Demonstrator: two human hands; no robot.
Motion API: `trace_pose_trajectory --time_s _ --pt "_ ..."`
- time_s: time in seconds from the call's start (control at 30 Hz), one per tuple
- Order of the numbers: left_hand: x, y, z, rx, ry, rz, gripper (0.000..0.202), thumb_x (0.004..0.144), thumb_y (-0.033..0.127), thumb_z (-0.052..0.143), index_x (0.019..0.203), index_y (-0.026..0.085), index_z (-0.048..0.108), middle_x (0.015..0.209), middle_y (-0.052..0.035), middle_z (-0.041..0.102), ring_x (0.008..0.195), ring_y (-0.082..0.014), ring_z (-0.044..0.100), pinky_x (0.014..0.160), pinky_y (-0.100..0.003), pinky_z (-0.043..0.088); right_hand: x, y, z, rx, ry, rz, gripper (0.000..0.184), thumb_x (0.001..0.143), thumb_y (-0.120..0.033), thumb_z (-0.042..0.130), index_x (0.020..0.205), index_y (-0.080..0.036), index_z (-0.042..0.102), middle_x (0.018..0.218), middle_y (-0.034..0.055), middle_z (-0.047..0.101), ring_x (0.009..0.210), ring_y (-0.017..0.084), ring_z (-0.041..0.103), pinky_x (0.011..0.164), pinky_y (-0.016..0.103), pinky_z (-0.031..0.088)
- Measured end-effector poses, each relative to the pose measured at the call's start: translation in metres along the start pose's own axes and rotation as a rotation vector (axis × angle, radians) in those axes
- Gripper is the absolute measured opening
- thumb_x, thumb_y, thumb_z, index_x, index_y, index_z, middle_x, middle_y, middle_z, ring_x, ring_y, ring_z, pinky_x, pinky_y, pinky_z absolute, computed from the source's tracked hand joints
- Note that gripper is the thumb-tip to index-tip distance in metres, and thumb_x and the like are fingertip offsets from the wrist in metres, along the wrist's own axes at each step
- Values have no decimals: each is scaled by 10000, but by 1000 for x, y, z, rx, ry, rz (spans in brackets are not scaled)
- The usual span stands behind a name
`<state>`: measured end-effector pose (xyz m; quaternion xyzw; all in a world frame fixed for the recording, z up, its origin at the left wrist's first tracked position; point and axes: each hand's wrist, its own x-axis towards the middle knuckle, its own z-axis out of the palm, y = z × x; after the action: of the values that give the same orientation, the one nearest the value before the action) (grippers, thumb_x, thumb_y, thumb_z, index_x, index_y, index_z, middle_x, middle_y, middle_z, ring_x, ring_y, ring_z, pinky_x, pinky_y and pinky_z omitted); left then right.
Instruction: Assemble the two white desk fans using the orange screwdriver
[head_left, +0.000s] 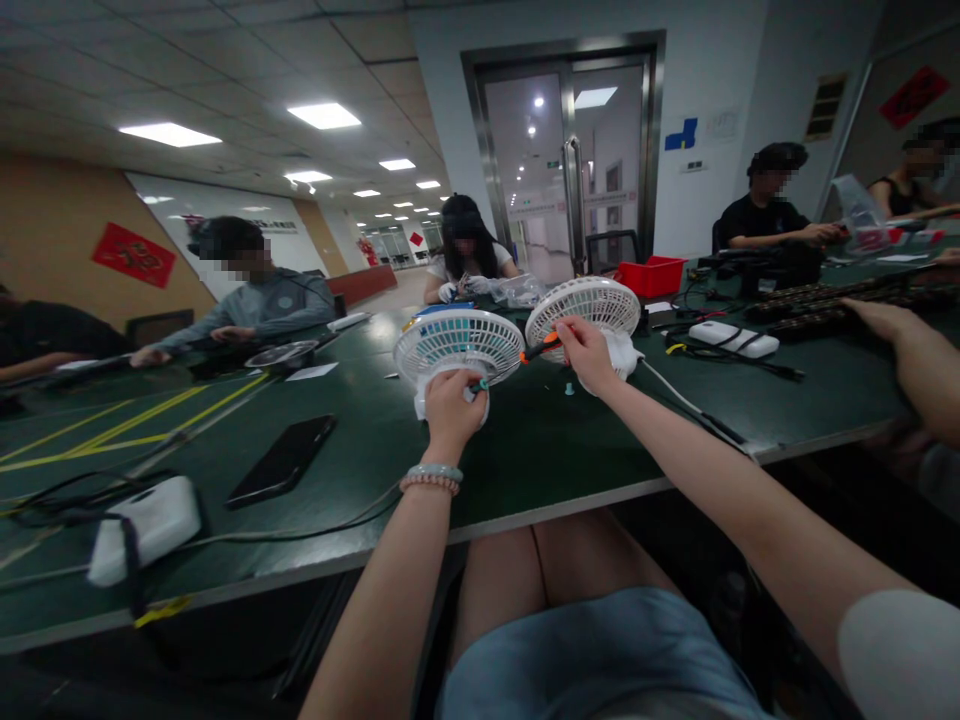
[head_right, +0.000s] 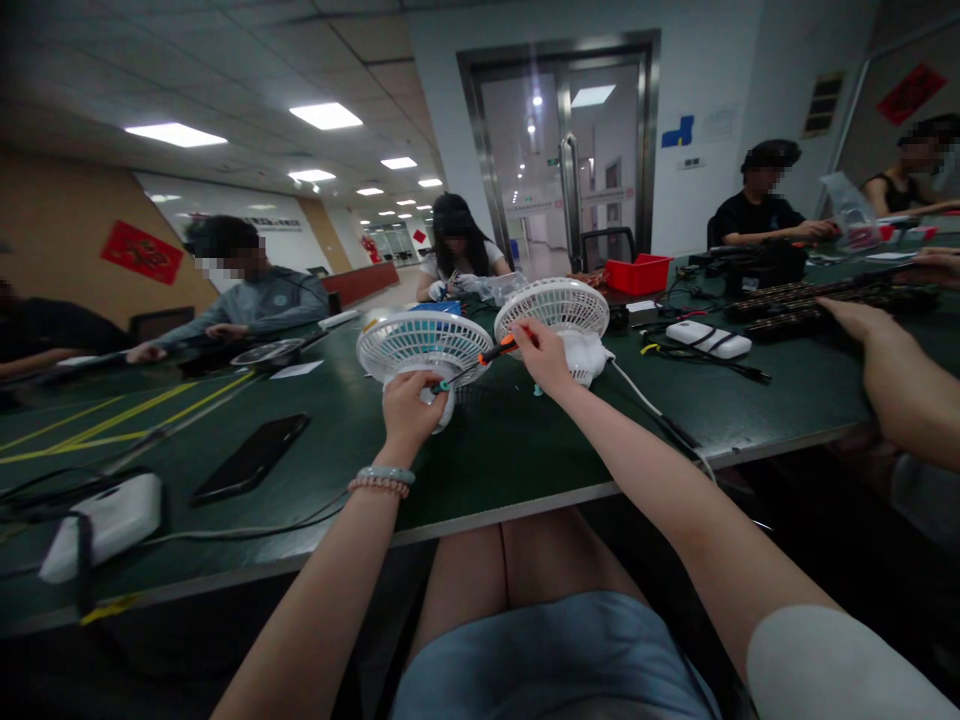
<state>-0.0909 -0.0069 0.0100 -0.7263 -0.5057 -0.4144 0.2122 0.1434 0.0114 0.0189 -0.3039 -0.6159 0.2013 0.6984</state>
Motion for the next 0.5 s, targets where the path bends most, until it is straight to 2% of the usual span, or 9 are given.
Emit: trace_pose_trajectory --time_s 0.3,0.5 --pt "0 -2 1 -3 12 21 152 682 230 587 824 216 639 826 -20 666 880 -215 574 838 -354 419 -3 -2 1 174 -58 45 214 819 -331 459 794 -180 608 495 -52 441 422 83 402 427 211 358" --pt "0 -1 0 -5 -1 6 152 686 236 585 825 213 641 834 -24 666 881 -216 577 846 -360 418 -4 1 4 151 -70 28 251 852 -394 442 830 -192 589 447 -69 399 379 80 389 401 210 339"
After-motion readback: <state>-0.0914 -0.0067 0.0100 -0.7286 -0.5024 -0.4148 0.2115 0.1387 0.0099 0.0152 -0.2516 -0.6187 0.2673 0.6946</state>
